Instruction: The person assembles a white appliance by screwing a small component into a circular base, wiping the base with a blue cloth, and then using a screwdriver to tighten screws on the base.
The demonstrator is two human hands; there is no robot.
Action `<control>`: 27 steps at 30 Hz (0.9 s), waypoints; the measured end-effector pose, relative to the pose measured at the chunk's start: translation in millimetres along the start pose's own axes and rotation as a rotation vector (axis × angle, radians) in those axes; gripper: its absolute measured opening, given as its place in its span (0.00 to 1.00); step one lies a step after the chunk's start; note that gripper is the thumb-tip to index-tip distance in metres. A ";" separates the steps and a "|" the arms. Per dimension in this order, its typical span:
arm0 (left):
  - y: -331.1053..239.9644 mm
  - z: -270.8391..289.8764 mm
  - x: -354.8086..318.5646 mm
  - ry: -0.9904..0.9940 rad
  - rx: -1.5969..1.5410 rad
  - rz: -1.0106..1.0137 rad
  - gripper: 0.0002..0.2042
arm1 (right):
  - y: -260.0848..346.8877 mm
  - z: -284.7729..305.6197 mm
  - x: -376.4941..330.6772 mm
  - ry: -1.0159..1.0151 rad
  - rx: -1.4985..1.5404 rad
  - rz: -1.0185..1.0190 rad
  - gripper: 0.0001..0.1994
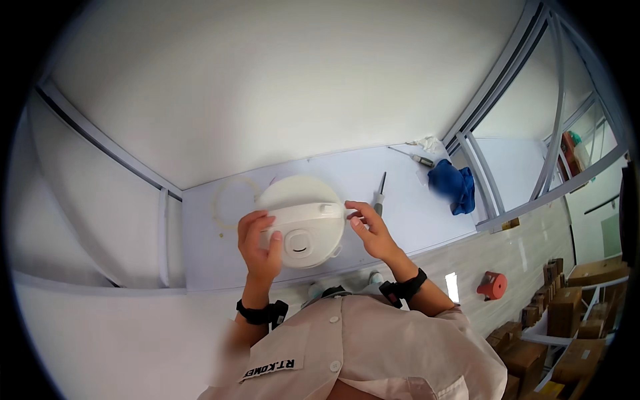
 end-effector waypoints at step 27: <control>-109.4 -399.9 -50.9 0.600 -0.135 0.196 0.05 | -102.1 371.3 -25.6 -0.527 -1.033 -0.274 0.50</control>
Point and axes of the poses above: each hand's wrist, its own x-axis towards the middle knuckle, its own z-axis out of the back of the hand, y = z × x, the point moved 5 cm from there along x, towards the middle knuckle, and after that the axes turned 2 degrees about -z, right-handed, at the moved point
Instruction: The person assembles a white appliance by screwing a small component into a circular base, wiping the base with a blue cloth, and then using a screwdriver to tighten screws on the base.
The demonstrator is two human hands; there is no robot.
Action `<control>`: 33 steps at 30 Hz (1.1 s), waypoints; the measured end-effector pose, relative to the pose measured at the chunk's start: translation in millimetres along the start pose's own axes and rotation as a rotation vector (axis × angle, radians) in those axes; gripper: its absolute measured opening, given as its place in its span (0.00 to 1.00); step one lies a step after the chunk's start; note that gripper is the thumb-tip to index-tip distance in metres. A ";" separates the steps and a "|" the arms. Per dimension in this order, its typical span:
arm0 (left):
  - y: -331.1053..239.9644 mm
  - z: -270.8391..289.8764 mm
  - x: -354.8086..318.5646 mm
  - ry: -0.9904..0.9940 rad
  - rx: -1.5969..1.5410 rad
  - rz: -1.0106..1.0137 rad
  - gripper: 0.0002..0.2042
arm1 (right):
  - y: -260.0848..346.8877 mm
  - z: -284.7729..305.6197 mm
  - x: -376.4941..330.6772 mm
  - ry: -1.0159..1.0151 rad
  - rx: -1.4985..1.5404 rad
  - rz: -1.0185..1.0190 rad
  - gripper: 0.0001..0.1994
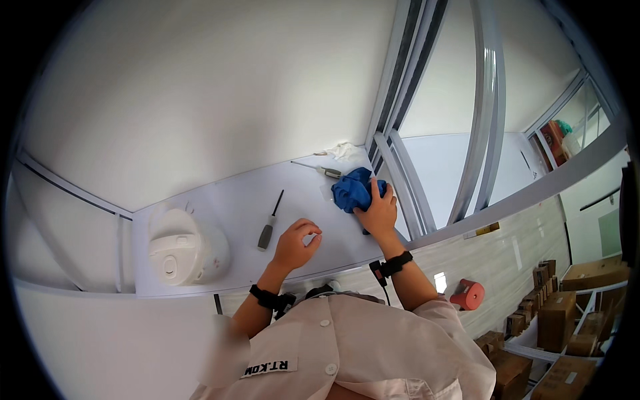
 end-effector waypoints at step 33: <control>-34.2 81.1 -24.0 -0.206 -0.861 0.252 0.16 | 23.8 121.1 -79.0 0.344 1.564 -0.129 0.20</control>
Point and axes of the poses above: each hand's wrist, its own x-axis towards the middle knuckle, its own z-axis out of the back of the hand, y = z × x, the point moved 5 cm from there along x, towards the middle knuckle, and after that the axes turned 2 degrees about -z, right-handed, at the moved point
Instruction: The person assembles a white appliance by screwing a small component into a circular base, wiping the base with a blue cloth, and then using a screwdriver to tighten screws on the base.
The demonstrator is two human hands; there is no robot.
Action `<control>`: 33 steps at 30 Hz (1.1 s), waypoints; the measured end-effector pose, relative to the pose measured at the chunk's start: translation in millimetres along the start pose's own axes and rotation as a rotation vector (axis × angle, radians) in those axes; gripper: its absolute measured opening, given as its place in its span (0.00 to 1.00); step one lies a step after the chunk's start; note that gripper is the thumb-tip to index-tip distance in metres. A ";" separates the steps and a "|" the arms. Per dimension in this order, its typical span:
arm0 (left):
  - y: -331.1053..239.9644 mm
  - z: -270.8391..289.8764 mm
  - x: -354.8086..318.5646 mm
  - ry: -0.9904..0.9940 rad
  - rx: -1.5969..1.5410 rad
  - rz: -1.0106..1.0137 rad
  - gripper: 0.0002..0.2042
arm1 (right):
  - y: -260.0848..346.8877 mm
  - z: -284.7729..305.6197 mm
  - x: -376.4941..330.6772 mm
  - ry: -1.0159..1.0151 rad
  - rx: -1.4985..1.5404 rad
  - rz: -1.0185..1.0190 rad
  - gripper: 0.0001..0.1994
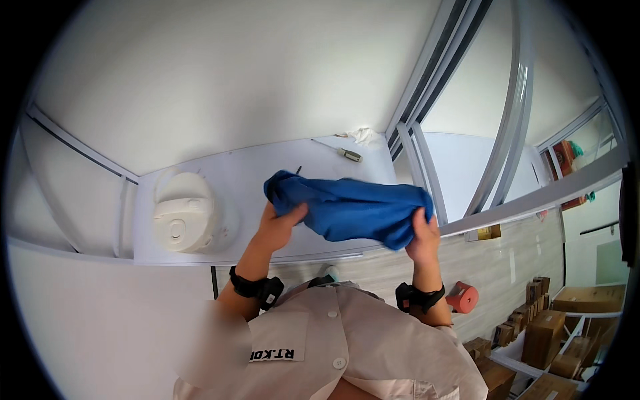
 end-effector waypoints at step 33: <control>6.4 131.6 -141.6 -0.207 0.523 -0.015 0.20 | -89.8 -13.6 -148.7 -0.217 -0.526 -0.620 0.20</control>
Point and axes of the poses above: each hand's wrist, its own x-axis towards the middle knuckle, its own z-axis out of the back of the hand, y = z × x, the point moved 5 cm from there along x, towards the middle knuckle, and after that the axes turned 2 degrees about -z, right-handed, at the moved point
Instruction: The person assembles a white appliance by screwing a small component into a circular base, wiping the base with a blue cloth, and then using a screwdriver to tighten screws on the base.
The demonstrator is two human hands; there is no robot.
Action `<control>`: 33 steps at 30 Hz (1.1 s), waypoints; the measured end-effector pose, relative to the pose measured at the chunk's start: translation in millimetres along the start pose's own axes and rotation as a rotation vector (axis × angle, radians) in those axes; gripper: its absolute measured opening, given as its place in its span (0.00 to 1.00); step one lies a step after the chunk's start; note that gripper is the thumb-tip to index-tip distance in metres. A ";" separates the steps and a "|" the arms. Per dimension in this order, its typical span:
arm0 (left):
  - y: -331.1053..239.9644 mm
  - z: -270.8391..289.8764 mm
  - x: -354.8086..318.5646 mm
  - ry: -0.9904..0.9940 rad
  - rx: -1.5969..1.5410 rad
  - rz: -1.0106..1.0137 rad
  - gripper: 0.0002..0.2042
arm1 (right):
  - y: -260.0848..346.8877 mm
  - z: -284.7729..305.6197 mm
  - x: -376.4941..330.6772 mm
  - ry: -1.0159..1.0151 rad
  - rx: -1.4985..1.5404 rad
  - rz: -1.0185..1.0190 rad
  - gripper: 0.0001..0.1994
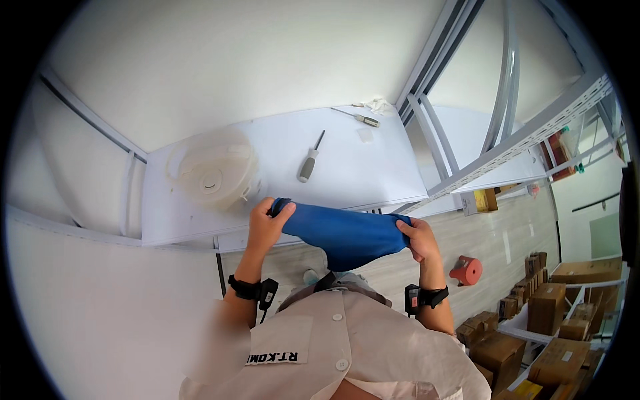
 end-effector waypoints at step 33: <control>-17.5 -4.1 -55.7 0.054 -0.338 -0.018 0.32 | 102.8 30.7 -4.7 0.192 -0.882 1.235 0.12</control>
Point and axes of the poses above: each hand's wrist, its own x-axis towards the middle knuckle, its own z-axis out of the back of the hand, y = z × x, the point moved 5 cm from there along x, towards the middle knuckle, and after that the axes turned 2 degrees about -z, right-handed, at the moved point
